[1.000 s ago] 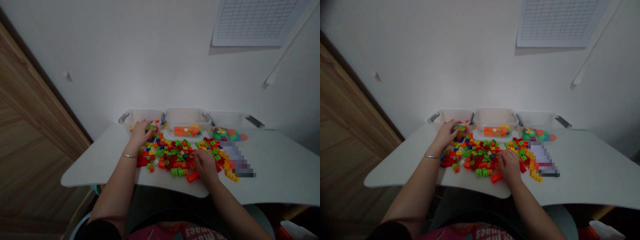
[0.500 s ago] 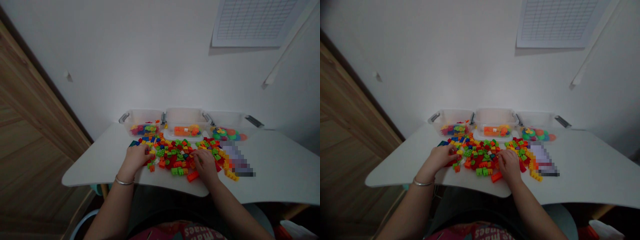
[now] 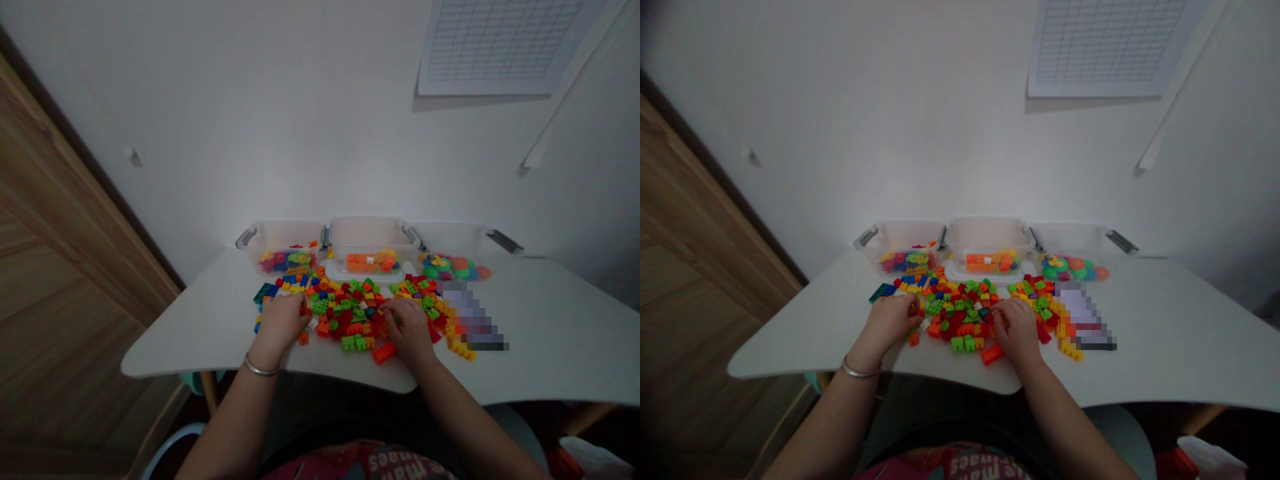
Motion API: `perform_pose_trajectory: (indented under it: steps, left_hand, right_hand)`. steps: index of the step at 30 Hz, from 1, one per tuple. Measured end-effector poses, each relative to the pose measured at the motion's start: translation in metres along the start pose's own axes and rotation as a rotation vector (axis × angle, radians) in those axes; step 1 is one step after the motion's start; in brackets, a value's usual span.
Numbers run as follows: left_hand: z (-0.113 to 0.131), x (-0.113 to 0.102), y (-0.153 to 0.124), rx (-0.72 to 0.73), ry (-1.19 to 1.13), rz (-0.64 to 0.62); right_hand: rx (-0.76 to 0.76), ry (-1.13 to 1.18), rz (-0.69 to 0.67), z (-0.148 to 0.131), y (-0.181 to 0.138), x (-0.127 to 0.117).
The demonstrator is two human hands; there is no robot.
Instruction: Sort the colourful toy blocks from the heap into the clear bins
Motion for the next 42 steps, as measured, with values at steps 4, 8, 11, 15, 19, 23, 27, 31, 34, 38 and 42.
perform_pose_trajectory:
  steps: [4, 8, 11, 15, 19, 23, 27, 31, 34, 38, 42]
  left_hand:
    - [-0.001, 0.001, 0.0, -0.034, 0.003, 0.026]
    - [0.002, 0.002, 0.0, -0.025, -0.006, 0.024]
    - [0.003, 0.003, 0.002, -0.024, -0.026, 0.036]
    - [0.0, 0.004, 0.005, -0.022, -0.078, 0.091]
    - [-0.008, 0.003, 0.011, -0.029, -0.273, 0.164]
    - [-0.014, -0.007, 0.02, -0.015, -0.623, 0.293]
    - [-0.025, -0.016, 0.031, -0.043, -1.072, 0.435]
    - [-0.039, -0.021, 0.041, -0.086, -1.282, 0.58]
    - [-0.052, -0.02, 0.049, -0.152, -1.374, 0.694]
    - [-0.066, -0.02, 0.069, -0.221, -1.318, 0.766]
    - [-0.067, -0.04, 0.084, -0.175, -0.922, 0.812]
  right_hand:
    - [-0.003, 0.008, 0.002, -0.001, 0.0, 0.0]
    - [-0.005, 0.007, 0.01, -0.002, 0.0, 0.0]
    - [-0.008, 0.009, 0.01, -0.002, 0.0, 0.0]
    - [-0.022, 0.008, 0.01, -0.003, 0.0, 0.0]
    - [-0.025, 0.002, 0.02, -0.003, 0.0, -0.001]
    - [-0.024, 0.0, 0.007, -0.003, 0.0, -0.001]
    - [-0.014, 0.013, 0.0, -0.002, 0.0, -0.001]
    - [-0.016, 0.016, 0.018, -0.002, 0.001, -0.003]
    - [-0.015, 0.021, 0.017, -0.003, 0.001, -0.003]
    - [-0.014, 0.028, 0.014, -0.002, 0.001, -0.002]
    - [-0.026, 0.029, 0.012, -0.002, 0.001, -0.003]
Point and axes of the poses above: each hand's wrist, its own y-axis towards the middle knuckle, its own x-axis out of the palm, z = x × y, the point moved 8 cm from there along y, towards the middle knuckle, and after that the axes turned 4 degrees about z, right-handed, at the moved point
